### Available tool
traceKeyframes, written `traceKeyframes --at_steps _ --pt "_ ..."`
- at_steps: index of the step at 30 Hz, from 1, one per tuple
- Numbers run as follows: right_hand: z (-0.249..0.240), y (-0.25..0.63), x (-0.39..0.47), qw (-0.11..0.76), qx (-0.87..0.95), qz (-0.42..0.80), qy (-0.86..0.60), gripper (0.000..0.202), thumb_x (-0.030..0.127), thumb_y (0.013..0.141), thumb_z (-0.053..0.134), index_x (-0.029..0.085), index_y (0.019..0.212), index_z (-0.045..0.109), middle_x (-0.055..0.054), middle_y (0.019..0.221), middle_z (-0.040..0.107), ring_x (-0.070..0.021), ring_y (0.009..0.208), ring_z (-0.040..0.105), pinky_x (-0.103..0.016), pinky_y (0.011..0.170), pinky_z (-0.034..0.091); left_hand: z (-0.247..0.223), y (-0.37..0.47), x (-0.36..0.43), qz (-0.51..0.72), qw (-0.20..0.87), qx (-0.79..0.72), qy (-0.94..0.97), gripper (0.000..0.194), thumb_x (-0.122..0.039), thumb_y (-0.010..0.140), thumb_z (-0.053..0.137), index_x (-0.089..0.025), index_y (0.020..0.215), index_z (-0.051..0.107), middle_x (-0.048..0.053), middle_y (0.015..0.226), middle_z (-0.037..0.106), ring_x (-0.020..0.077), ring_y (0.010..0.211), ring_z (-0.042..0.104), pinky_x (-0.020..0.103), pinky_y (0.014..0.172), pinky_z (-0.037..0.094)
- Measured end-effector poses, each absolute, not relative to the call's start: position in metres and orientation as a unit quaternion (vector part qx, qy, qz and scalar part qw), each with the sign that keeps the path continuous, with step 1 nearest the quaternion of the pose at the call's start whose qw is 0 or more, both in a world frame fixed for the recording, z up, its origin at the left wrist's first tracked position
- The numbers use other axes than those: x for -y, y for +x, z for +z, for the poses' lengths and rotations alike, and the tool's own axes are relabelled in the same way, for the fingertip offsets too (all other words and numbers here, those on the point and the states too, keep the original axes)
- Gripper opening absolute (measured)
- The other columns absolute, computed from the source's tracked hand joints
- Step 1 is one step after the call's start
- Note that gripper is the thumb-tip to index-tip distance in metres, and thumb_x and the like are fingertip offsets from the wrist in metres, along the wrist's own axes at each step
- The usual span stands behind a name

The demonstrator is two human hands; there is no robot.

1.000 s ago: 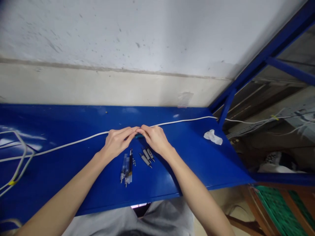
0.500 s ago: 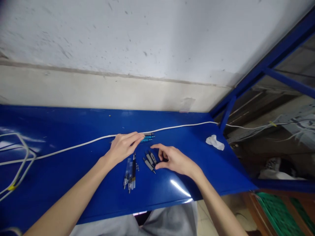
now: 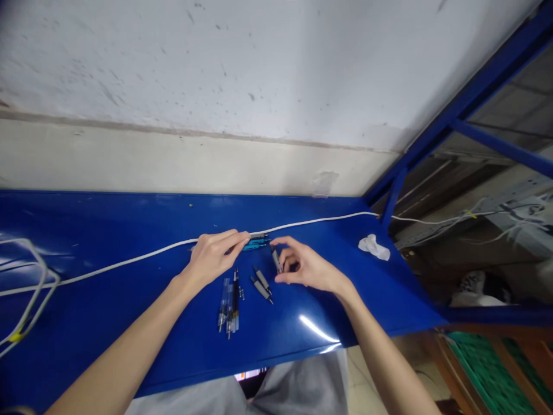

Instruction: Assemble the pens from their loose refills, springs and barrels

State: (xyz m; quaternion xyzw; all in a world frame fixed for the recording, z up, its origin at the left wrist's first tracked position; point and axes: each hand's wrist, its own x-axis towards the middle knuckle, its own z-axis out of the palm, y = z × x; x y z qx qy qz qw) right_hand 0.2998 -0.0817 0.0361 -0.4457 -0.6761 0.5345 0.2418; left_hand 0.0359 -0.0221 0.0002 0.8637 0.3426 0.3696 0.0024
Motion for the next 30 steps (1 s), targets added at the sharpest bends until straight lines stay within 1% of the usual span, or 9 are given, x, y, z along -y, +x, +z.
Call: traceKeyframes --at_steps 4,9,11,12,14,16,18,24,30 --pt "0.045 0.294 0.066 0.346 0.557 0.62 -0.43 0.078 0.033 0.081 0.081 0.027 0.146 0.04 -0.001 0.09 0.068 -0.0109 0.057 0.062 -0.015 0.033 0.032 0.001 0.038 0.022 0.363 0.003 -0.338 0.868 0.024 -0.028 0.105 0.052 -0.02 0.105 0.074 0.0 0.077 0.072 0.0122 0.063 0.067 0.023 0.053 0.042" --pt "0.038 0.268 0.035 0.408 0.503 0.635 -0.421 0.04 0.039 0.092 0.07 0.019 0.126 0.062 0.009 0.059 0.052 -0.0033 0.04 0.029 -0.016 0.036 0.016 0.003 0.037 0.022 0.354 0.004 -0.347 0.869 0.024 -0.028 0.105 0.052 -0.02 0.105 0.074 0.0 0.079 0.073 0.0124 0.063 0.067 0.024 0.054 0.041" --pt "0.028 0.259 0.025 0.428 0.512 0.609 -0.428 0.036 0.046 0.096 0.064 0.016 0.113 0.07 0.009 0.053 0.044 -0.0039 0.04 0.024 -0.018 0.038 0.014 0.003 0.035 0.021 0.348 0.004 -0.354 0.868 0.024 -0.028 0.105 0.051 -0.02 0.104 0.074 0.0 0.079 0.073 0.0121 0.063 0.067 0.024 0.054 0.04" --pt "0.022 0.256 0.021 0.438 0.523 0.585 -0.438 0.037 0.049 0.096 0.062 0.015 0.106 0.074 0.009 0.052 0.044 -0.0045 0.041 0.026 -0.019 0.038 0.017 0.003 0.035 0.021 0.345 0.005 -0.357 0.868 0.025 -0.028 0.105 0.051 -0.021 0.105 0.074 0.0 0.079 0.073 0.012 0.063 0.066 0.024 0.054 0.04" --pt "0.011 0.252 0.017 0.452 0.568 0.519 -0.452 0.037 0.049 0.095 0.064 0.015 0.095 0.078 0.003 0.058 0.056 -0.0071 0.047 0.043 -0.02 0.044 0.031 0.003 0.034 0.02 0.341 0.01 -0.363 0.867 0.025 -0.028 0.105 0.05 -0.021 0.105 0.074 0.0 0.08 0.073 0.0122 0.065 0.067 0.024 0.056 0.041" --pt "0.004 0.251 0.017 0.449 0.621 0.461 -0.448 0.03 0.045 0.092 0.069 0.017 0.092 0.08 -0.003 0.077 0.073 -0.0129 0.067 0.063 -0.023 0.062 0.048 0.002 0.035 0.02 0.338 0.015 -0.368 0.866 0.025 -0.028 0.105 0.05 -0.021 0.104 0.074 0.0 0.081 0.072 0.0129 0.068 0.067 0.024 0.057 0.041" --pt "0.0 0.251 0.019 0.443 0.651 0.434 -0.438 0.025 0.042 0.091 0.071 0.019 0.094 0.081 -0.005 0.095 0.079 -0.0181 0.085 0.07 -0.028 0.078 0.053 0.002 0.037 0.019 0.335 0.017 -0.374 0.865 0.025 -0.028 0.104 0.05 -0.021 0.102 0.074 0.001 0.083 0.071 0.0132 0.068 0.066 0.025 0.056 0.04" --pt "0.002 0.255 0.021 0.456 0.642 0.434 -0.437 0.021 0.038 0.089 0.072 0.02 0.095 0.081 -0.005 0.095 0.08 -0.0179 0.084 0.071 -0.028 0.076 0.052 0.001 0.042 0.019 0.323 0.036 -0.367 0.871 0.026 -0.028 0.104 0.048 -0.021 0.097 0.073 0.001 0.088 0.071 0.013 0.067 0.064 0.025 0.056 0.039" --pt "0.005 0.256 0.024 0.462 0.639 0.442 -0.428 0.022 0.039 0.088 0.073 0.018 0.09 0.081 -0.004 0.086 0.078 -0.0149 0.074 0.066 -0.027 0.07 0.049 0.004 0.039 0.023 0.333 0.049 -0.366 0.867 0.026 -0.028 0.104 0.049 -0.021 0.102 0.074 0.001 0.088 0.07 0.012 0.068 0.063 0.025 0.058 0.04"
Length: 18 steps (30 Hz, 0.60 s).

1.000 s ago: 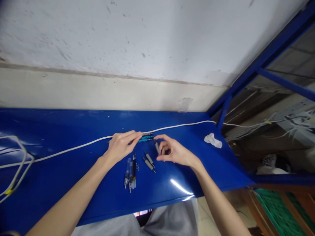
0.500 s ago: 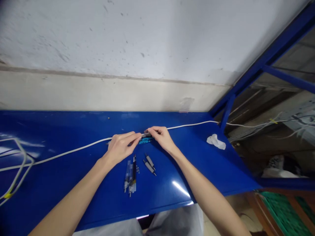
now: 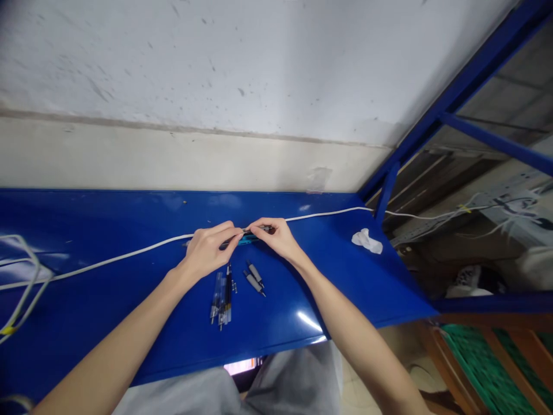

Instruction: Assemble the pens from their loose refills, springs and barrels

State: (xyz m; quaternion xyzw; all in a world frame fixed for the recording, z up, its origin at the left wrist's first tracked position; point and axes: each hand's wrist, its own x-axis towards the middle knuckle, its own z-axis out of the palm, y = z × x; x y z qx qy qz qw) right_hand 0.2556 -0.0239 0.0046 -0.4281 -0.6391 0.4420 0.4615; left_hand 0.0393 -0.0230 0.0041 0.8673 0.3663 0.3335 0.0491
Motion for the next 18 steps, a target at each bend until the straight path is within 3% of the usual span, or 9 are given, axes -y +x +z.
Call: traceKeyframes --at_steps 9,18 --pt "0.005 0.256 0.033 0.463 0.615 0.461 -0.441 0.028 0.044 0.084 0.075 0.017 0.091 0.08 -0.004 0.078 0.072 -0.0115 0.061 0.055 -0.023 0.053 0.038 0.006 0.042 0.031 0.331 0.067 -0.358 0.871 0.026 -0.028 0.104 0.048 -0.022 0.1 0.073 0.001 0.088 0.069 0.012 0.068 0.061 0.025 0.06 0.041" --pt "0.008 0.257 0.039 0.467 0.615 0.459 -0.44 0.024 0.039 0.085 0.075 0.017 0.091 0.081 -0.003 0.076 0.072 -0.0128 0.064 0.058 -0.024 0.057 0.041 0.004 0.043 0.033 0.329 0.074 -0.351 0.874 0.025 -0.027 0.105 0.048 -0.022 0.101 0.073 0.0 0.09 0.07 0.0122 0.071 0.062 0.025 0.062 0.042"
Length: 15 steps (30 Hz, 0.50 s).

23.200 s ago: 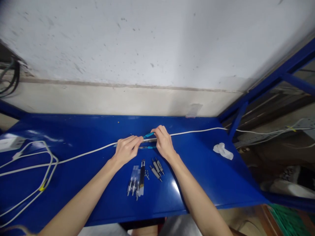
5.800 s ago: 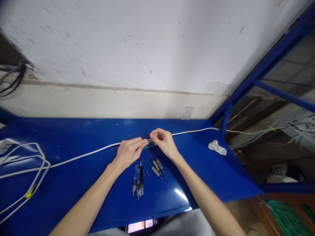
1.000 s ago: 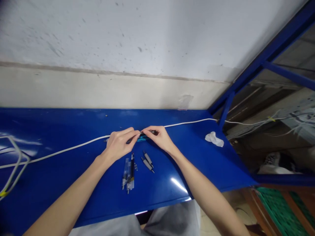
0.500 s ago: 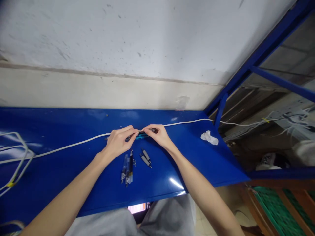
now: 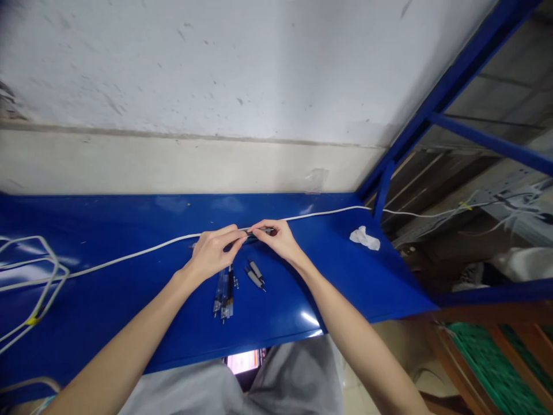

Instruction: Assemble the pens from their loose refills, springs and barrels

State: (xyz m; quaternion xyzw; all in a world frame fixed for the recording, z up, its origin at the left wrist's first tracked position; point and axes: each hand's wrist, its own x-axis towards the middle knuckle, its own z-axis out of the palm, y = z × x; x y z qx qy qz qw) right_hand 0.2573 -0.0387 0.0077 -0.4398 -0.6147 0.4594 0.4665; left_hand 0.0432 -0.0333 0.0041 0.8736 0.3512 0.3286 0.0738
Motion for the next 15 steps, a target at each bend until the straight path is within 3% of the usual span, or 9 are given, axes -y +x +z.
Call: traceKeyframes --at_steps 6,15 --pt "0.0017 0.2599 0.0379 0.465 0.643 0.443 -0.418 0.016 0.034 0.087 0.074 0.021 0.092 0.081 -0.004 0.09 0.079 -0.0169 0.08 0.068 -0.028 0.074 0.049 0.0071 0.0397 0.0323 0.311 0.066 -0.354 0.88 0.027 -0.029 0.104 0.049 -0.022 0.098 0.074 0.0 0.086 0.068 0.0129 0.068 0.062 0.025 0.06 0.04" --pt "0.0027 0.2606 0.0403 0.47 0.653 0.394 -0.444 0.015 0.036 0.088 0.073 0.024 0.09 0.082 -0.005 0.092 0.079 -0.0196 0.085 0.069 -0.031 0.077 0.052 0.0106 0.0369 0.0314 0.315 0.059 -0.357 0.878 0.029 -0.027 0.104 0.047 -0.021 0.099 0.075 0.002 0.086 0.07 0.0133 0.069 0.065 0.024 0.059 0.043"
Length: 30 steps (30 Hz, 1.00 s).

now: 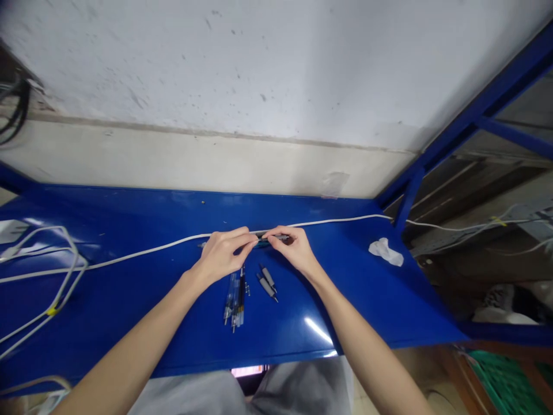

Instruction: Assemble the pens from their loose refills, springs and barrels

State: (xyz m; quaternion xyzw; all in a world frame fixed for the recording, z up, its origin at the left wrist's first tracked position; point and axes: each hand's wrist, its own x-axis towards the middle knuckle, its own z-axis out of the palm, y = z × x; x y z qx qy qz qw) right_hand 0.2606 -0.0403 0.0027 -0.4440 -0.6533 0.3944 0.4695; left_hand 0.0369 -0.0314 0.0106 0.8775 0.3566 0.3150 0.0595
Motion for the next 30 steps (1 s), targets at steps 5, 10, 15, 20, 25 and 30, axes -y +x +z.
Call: traceKeyframes --at_steps 5,10,15,20,25,30 --pt "0.0028 0.2594 0.0416 0.462 0.651 0.391 -0.459 0.014 0.035 0.088 0.074 0.023 0.09 0.081 -0.004 0.09 0.078 -0.0195 0.084 0.068 -0.032 0.078 0.051 0.0082 0.0348 0.0285 0.306 0.047 -0.355 0.882 0.029 -0.028 0.105 0.047 -0.022 0.099 0.075 0.002 0.087 0.071 0.0135 0.07 0.066 0.024 0.056 0.042" --pt "0.0035 0.2564 0.042 0.454 0.66 0.386 -0.458 0.012 0.032 0.088 0.074 0.025 0.092 0.081 -0.003 0.09 0.079 -0.0189 0.083 0.068 -0.035 0.088 0.051 0.0057 0.0332 0.0272 0.297 0.044 -0.345 0.889 0.028 -0.027 0.105 0.047 -0.022 0.1 0.074 0.002 0.088 0.072 0.0136 0.072 0.068 0.024 0.056 0.043" --pt "0.0021 0.2569 0.0412 0.461 0.65 0.372 -0.475 0.01 0.03 0.087 0.073 0.025 0.09 0.081 -0.003 0.087 0.078 -0.018 0.079 0.066 -0.035 0.085 0.051 0.0046 0.0326 0.0274 0.31 0.042 -0.351 0.883 0.026 -0.028 0.104 0.049 -0.022 0.1 0.074 0.002 0.09 0.072 0.0131 0.071 0.068 0.024 0.056 0.043" --pt "-0.001 0.2567 0.0414 0.449 0.666 0.372 -0.466 0.011 0.031 0.088 0.073 0.025 0.093 0.082 -0.003 0.087 0.078 -0.0185 0.08 0.067 -0.04 0.098 0.049 0.0071 0.0321 0.0275 0.309 0.05 -0.351 0.883 0.029 -0.027 0.104 0.047 -0.021 0.097 0.074 0.001 0.084 0.07 0.0124 0.068 0.065 0.024 0.054 0.039" --pt "-0.0014 0.2565 0.0408 0.437 0.676 0.385 -0.452 0.011 0.031 0.089 0.073 0.024 0.094 0.081 -0.003 0.091 0.079 -0.0212 0.093 0.069 -0.041 0.105 0.045 0.0087 0.0328 0.0289 0.306 0.056 -0.349 0.884 0.029 -0.027 0.105 0.048 -0.021 0.096 0.074 0.001 0.084 0.07 0.013 0.069 0.065 0.025 0.055 0.04" --pt "0.0018 0.2533 0.0434 0.43 0.659 0.424 -0.448 0.018 0.037 0.089 0.073 0.023 0.1 0.077 -0.004 0.095 0.074 -0.0179 0.084 0.066 -0.032 0.079 0.053 0.0117 0.0313 0.0288 0.294 0.065 -0.354 0.885 0.03 -0.026 0.105 0.046 -0.021 0.097 0.074 0.001 0.084 0.069 0.0124 0.068 0.063 0.025 0.055 0.039"
